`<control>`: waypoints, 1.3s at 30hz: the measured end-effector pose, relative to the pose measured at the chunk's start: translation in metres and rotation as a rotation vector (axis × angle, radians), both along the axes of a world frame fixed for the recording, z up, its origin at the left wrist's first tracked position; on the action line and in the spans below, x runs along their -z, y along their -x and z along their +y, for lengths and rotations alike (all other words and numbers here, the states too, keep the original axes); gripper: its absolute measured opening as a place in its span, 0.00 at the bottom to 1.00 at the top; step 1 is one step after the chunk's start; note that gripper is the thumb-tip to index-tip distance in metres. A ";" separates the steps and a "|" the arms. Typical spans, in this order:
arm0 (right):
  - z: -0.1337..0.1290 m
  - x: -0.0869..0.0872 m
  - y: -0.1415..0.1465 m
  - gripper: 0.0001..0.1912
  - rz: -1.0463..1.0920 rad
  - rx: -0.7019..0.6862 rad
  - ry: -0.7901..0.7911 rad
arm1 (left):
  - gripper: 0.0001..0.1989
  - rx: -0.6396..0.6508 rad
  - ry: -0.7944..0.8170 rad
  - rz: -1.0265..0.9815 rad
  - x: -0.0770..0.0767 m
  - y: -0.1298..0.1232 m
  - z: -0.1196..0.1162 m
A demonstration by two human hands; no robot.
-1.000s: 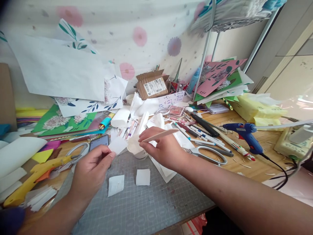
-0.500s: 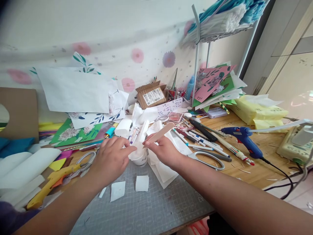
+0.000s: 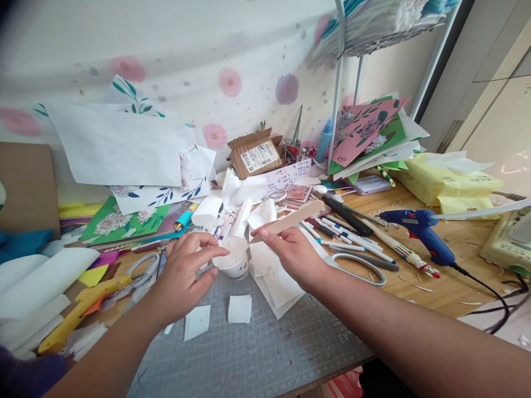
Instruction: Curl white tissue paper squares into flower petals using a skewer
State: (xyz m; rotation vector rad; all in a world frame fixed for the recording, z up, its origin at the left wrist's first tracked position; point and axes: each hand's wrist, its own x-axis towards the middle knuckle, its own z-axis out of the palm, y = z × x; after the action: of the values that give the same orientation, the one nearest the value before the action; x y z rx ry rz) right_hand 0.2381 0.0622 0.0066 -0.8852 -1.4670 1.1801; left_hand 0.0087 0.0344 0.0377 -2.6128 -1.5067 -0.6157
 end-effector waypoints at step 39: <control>-0.040 -0.010 -0.010 0.14 -0.190 -0.455 0.108 | 0.13 0.286 0.541 -0.426 0.035 0.006 -0.021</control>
State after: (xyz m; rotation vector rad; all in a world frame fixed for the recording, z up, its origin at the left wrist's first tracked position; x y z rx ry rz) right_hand 0.2482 0.0224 0.0162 -0.7728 -1.8371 1.5524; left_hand 0.0024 0.0130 0.0022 -3.3171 -1.5934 -0.9560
